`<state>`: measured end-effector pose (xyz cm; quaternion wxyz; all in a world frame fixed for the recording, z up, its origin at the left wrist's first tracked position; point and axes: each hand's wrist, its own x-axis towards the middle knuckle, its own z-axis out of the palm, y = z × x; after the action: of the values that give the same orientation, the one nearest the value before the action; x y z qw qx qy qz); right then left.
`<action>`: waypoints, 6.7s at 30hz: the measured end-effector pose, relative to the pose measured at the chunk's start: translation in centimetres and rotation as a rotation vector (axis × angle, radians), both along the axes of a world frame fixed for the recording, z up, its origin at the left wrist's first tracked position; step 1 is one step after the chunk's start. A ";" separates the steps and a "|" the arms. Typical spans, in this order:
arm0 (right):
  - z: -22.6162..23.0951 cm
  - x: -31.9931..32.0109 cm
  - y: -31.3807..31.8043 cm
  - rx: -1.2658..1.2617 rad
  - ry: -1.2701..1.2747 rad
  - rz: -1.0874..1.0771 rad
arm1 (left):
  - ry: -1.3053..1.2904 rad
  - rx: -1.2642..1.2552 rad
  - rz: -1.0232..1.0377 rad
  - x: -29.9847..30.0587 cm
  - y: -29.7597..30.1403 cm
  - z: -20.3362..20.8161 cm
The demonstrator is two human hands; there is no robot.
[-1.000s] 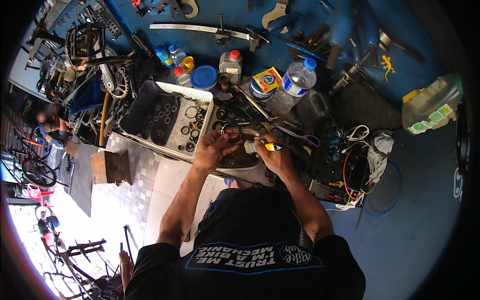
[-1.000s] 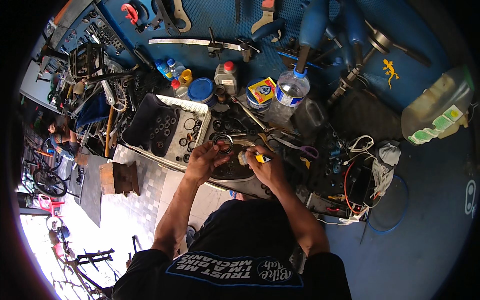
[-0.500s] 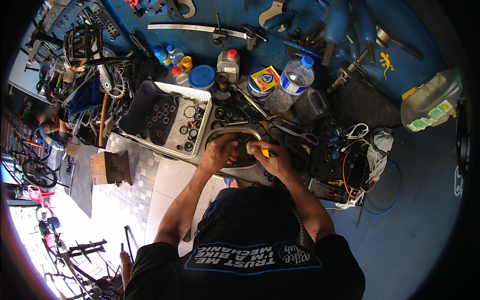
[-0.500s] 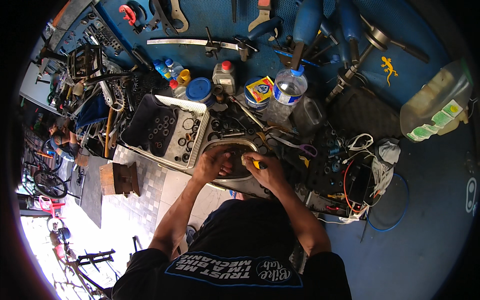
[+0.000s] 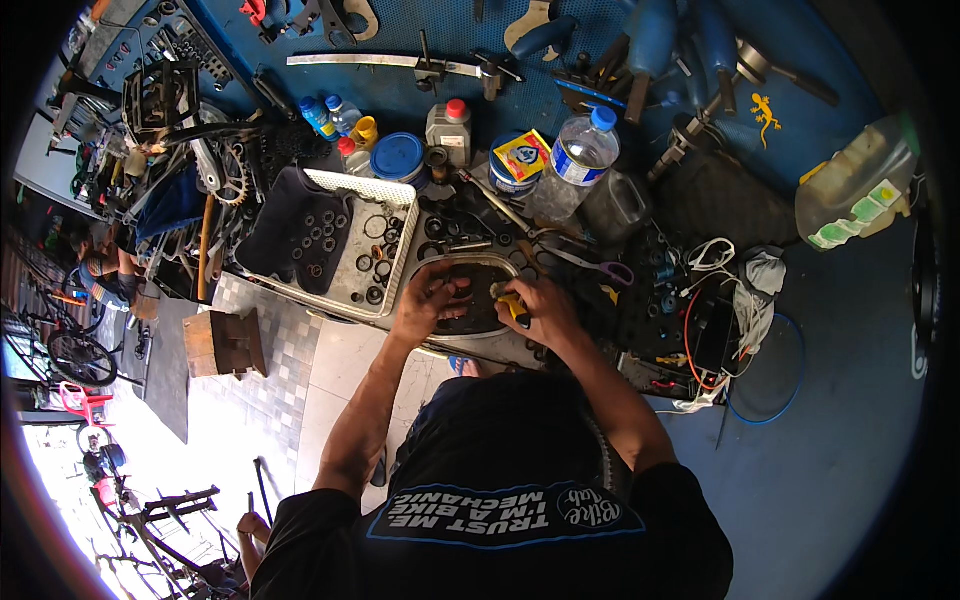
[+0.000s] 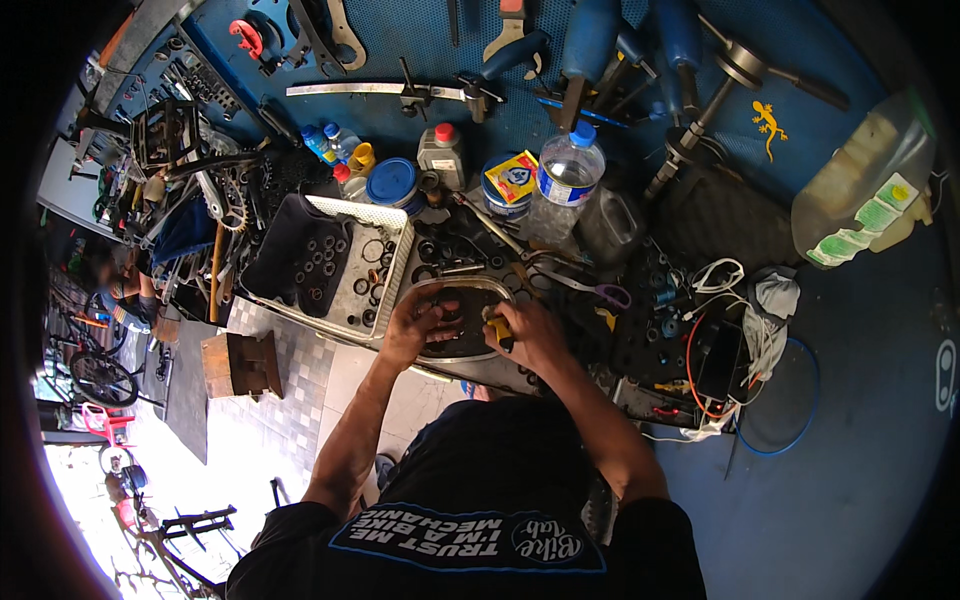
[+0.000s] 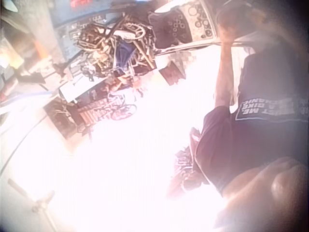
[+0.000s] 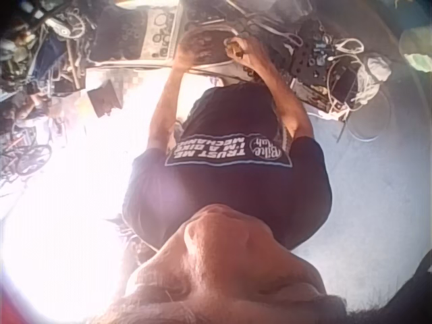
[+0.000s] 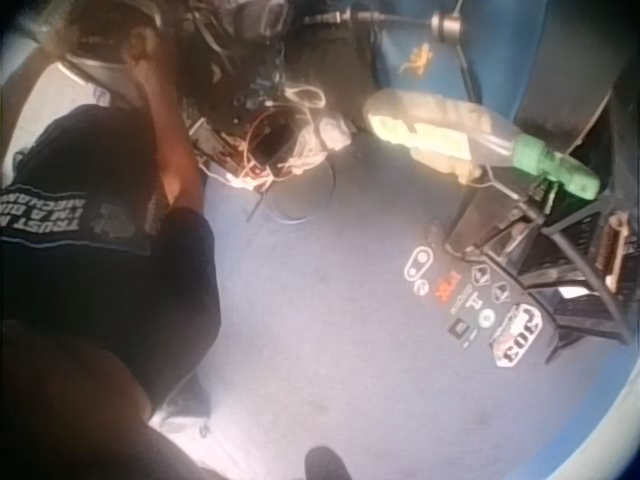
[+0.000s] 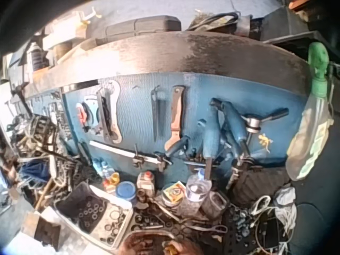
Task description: The person repeatedly picks small circular metal parts from a white tray, scrubs them with a yellow-handled brush in a dark liquid basin, and returns them to the tray. The person continues this cycle for multiple parts throughout the clip.
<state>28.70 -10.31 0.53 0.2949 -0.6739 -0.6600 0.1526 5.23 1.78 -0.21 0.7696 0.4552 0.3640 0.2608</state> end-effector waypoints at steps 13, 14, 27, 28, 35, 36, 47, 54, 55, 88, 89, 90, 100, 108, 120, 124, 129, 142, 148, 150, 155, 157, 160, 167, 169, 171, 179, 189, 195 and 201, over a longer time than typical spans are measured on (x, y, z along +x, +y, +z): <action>2.9 -2.0 3.2 0.065 0.286 -0.042 | 0.161 0.154 0.061 0.9 -0.5 0.3; 2.8 -1.5 3.3 0.141 0.387 -0.038 | 0.177 0.164 0.084 1.0 -0.8 1.3; 5.5 -3.7 2.8 0.192 0.412 -0.124 | 0.166 0.249 0.059 1.7 -0.2 1.2; 4.0 -3.2 2.7 0.200 0.406 -0.122 | 0.131 0.235 0.086 1.7 -0.2 1.3; 6.3 -3.6 2.8 -0.019 0.651 -0.180 | 0.090 0.192 0.136 1.5 0.6 1.0; 3.3 -3.0 2.8 -0.011 0.750 -0.142 | 0.048 0.132 0.169 1.1 0.3 0.8; 0.4 -1.0 0.4 -0.203 0.543 -0.043 | -0.254 -0.206 0.133 -0.3 0.8 2.5; -0.1 0.0 0.2 0.037 0.172 0.070 | -0.290 -0.250 0.140 -0.3 0.4 2.5; 0.4 0.1 0.3 -0.001 0.186 0.058 | -0.298 -0.255 0.131 -0.3 0.5 2.5; 1.2 -1.8 4.5 -0.279 1.097 -0.049 | -0.348 -0.277 0.076 1.0 0.3 -0.4; 1.0 -2.0 4.7 -0.276 1.149 -0.044 | -0.384 -0.298 0.069 1.0 0.4 -0.5; 0.8 -2.0 4.8 -0.273 1.201 -0.038 | -0.420 -0.319 0.063 1.0 0.5 -0.6; 0.6 -0.8 4.0 -0.184 0.564 -0.018 | -0.316 -0.382 0.161 0.6 1.6 -0.5; 2.0 -0.1 1.3 -0.055 0.134 0.046 | -0.374 -0.357 0.164 0.0 2.0 -0.8; 6.2 -3.0 3.1 -0.003 0.579 -0.005 | -0.169 -0.228 0.263 1.2 0.4 0.9; 4.4 -1.9 3.6 0.126 0.385 -0.041 | -0.039 -0.098 0.295 1.2 0.3 0.4; 5.3 -2.9 2.8 0.145 0.365 0.097 | 0.136 0.057 0.282 1.3 0.1 0.5; 6.1 -1.3 2.2 0.211 0.268 0.144 | 0.163 0.062 0.235 1.1 0.2 1.1; 4.8 -0.6 2.3 0.252 0.286 0.155 | 0.196 0.097 0.207 1.1 0.6 0.1; 6.1 -1.3 2.1 0.247 0.275 0.218 | 0.204 0.110 0.209 1.0 0.7 -0.1; 3.9 0.4 2.3 0.259 0.257 0.117 | 0.170 0.050 0.148 0.7 1.3 -1.1; 3.6 0.9 2.2 0.236 0.235 0.117 | 0.143 -0.037 0.142 0.6 1.3 -1.2; 3.3 0.6 1.7 0.152 0.118 0.117 | 0.033 -0.194 0.150 0.8 1.4 -1.0; 1.1 0.2 0.6 0.062 0.072 0.102 | -0.218 -0.269 0.086 0.7 1.2 -0.1; 1.2 0.8 1.0 0.089 0.155 0.090 | -0.253 -0.295 0.057 0.4 1.4 -0.2; 1.8 1.0 1.7 0.102 0.230 0.072 | -0.279 -0.330 0.036 0.1 1.6 -0.6; 6.0 -2.0 4.5 0.240 0.297 0.198 | -0.169 -0.176 -0.012 0.9 0.5 0.1; 4.1 -2.0 4.4 0.214 0.443 -0.049 | -0.006 -0.063 0.027 1.5 -0.1 1.8; 6.4 -2.3 3.5 0.029 0.346 -0.180 | 0.012 -0.017 0.033 1.5 0.1 0.7; 4.9 -1.9 3.1 0.048 0.479 -0.182 | -0.060 -0.014 0.082 1.6 0.4 0.6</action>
<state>26.80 -7.26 5.44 0.4711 -0.6680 -0.5115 0.2650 6.81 2.20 0.40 0.7719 0.4266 0.3608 0.3033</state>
